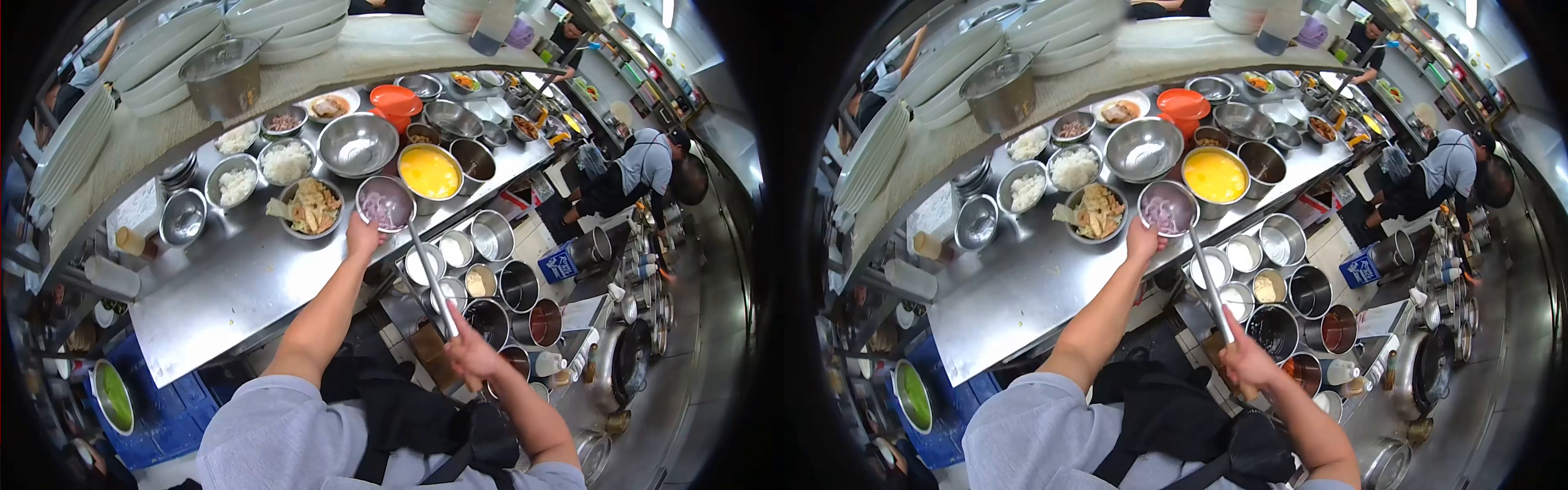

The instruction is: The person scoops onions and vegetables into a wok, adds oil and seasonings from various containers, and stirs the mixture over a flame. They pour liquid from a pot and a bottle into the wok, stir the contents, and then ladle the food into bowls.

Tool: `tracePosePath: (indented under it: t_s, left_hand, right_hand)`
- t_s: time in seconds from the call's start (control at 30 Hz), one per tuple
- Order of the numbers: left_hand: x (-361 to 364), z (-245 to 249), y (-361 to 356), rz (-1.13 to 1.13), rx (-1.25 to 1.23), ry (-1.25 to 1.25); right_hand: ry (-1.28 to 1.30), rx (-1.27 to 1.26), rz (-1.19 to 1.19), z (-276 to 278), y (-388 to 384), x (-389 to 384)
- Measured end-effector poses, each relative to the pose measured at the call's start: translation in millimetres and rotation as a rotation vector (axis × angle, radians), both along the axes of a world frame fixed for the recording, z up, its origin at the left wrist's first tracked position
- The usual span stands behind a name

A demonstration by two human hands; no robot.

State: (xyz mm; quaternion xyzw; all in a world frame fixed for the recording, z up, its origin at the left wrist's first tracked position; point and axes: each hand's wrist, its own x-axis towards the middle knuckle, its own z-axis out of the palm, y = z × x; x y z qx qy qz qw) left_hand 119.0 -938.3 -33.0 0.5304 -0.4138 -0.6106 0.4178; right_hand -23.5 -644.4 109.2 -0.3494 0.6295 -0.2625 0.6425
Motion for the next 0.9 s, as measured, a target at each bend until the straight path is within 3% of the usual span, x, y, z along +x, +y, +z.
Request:
tracePosePath:
  t_s: [0.07,0.13,0.2,0.33,0.53,0.67,0.8,0.83,0.87,0.9]
  left_hand:
    - [-2.3,18.1,7.6,0.051,-0.067,-0.069]
    - [-8.6,23.2,4.3,-0.065,-0.232,-0.286]
    - [-10.7,16.2,5.9,-0.029,-0.271,-0.285]
    - [4.7,1.5,20.6,0.049,-0.092,-0.046]
    - [21.7,-22.1,29.8,0.090,0.126,0.354]
    - [44.3,-30.9,22.6,0.054,0.178,0.322]
    - [102.6,-63.0,23.5,0.217,0.113,0.118]
    - [119.4,-34.4,35.0,0.234,0.242,0.043]
    - [139.1,-37.3,32.3,0.242,0.254,0.065]
    - [155.8,-65.5,16.5,0.306,0.206,0.019]
  right_hand:
    - [-0.578,0.084,-0.193,12.4,3.2,-18.9]
    - [-0.659,0.093,-0.220,7.0,14.1,-27.4]
    - [-0.692,0.074,-0.206,9.5,15.3,-29.5]
    - [-0.688,0.016,-0.203,13.6,17.9,-39.7]
    - [-0.927,-0.097,-0.233,24.9,16.9,-47.1]
    - [-1.003,-0.055,-0.281,14.4,7.8,-41.8]
    - [-1.052,-0.072,-0.328,13.9,26.2,-40.3]
    - [-1.062,-0.080,-0.311,13.8,35.6,-40.4]
    - [-1.072,-0.092,-0.305,13.3,47.9,-39.6]
    - [-1.060,-0.109,-0.332,14.7,61.2,-38.4]
